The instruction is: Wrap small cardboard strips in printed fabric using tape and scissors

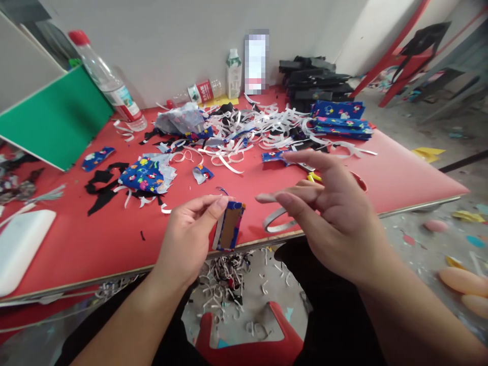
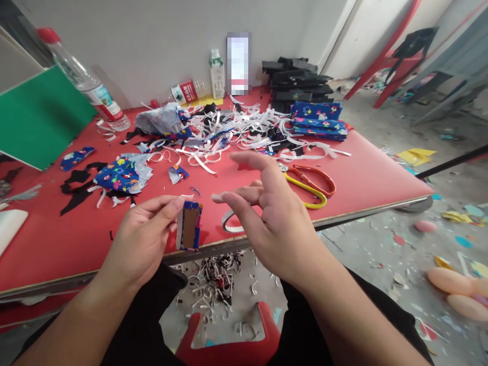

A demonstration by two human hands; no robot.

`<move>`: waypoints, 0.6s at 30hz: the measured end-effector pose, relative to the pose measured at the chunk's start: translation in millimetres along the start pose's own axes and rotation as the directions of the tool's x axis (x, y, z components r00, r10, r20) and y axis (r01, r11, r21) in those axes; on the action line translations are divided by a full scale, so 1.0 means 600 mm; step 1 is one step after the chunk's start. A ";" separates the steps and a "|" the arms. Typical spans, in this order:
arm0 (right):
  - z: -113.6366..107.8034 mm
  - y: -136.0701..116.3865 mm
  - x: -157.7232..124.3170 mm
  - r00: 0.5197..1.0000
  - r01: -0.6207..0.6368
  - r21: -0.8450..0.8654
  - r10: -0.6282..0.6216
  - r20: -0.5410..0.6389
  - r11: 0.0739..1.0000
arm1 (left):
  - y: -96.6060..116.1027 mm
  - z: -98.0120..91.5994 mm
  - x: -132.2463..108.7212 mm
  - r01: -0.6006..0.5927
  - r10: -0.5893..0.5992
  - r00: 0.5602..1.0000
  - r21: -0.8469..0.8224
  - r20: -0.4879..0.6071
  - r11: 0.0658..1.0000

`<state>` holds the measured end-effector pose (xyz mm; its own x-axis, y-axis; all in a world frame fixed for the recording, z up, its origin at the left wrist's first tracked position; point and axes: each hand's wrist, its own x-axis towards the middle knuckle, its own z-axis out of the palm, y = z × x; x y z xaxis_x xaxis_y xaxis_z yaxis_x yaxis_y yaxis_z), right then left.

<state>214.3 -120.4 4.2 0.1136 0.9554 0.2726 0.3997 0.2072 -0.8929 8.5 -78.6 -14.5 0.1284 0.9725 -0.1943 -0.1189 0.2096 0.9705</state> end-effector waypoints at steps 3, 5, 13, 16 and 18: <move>-0.002 -0.002 0.003 1.000 0.020 -0.106 -0.019 0.006 0.994 | -0.001 -0.005 0.000 -0.127 0.132 0.989 0.071 -0.070 0.989; -0.004 -0.004 0.004 0.999 0.047 -0.187 -0.047 0.002 0.981 | -0.001 -0.006 0.001 -0.158 0.164 0.984 0.084 -0.067 0.984; -0.010 -0.021 0.003 0.988 0.078 -0.232 -0.106 -0.111 0.970 | -0.006 0.003 0.005 -0.094 0.094 0.996 -0.008 0.004 0.996; -0.020 -0.034 -0.006 0.992 0.073 -0.226 -0.094 -0.082 0.971 | -0.005 0.003 0.003 -0.078 0.077 0.996 0.014 0.045 0.997; -0.032 -0.043 -0.013 0.988 0.082 -0.260 -0.113 -0.105 0.962 | -0.005 0.002 0.003 -0.073 0.071 0.996 0.035 0.056 0.997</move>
<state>220.2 -137.3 31.9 0.1624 0.8985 0.4077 0.6303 0.2234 -0.7435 10.2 -77.5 -17.6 0.1745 0.9778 -0.1163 -0.0939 0.1341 0.9865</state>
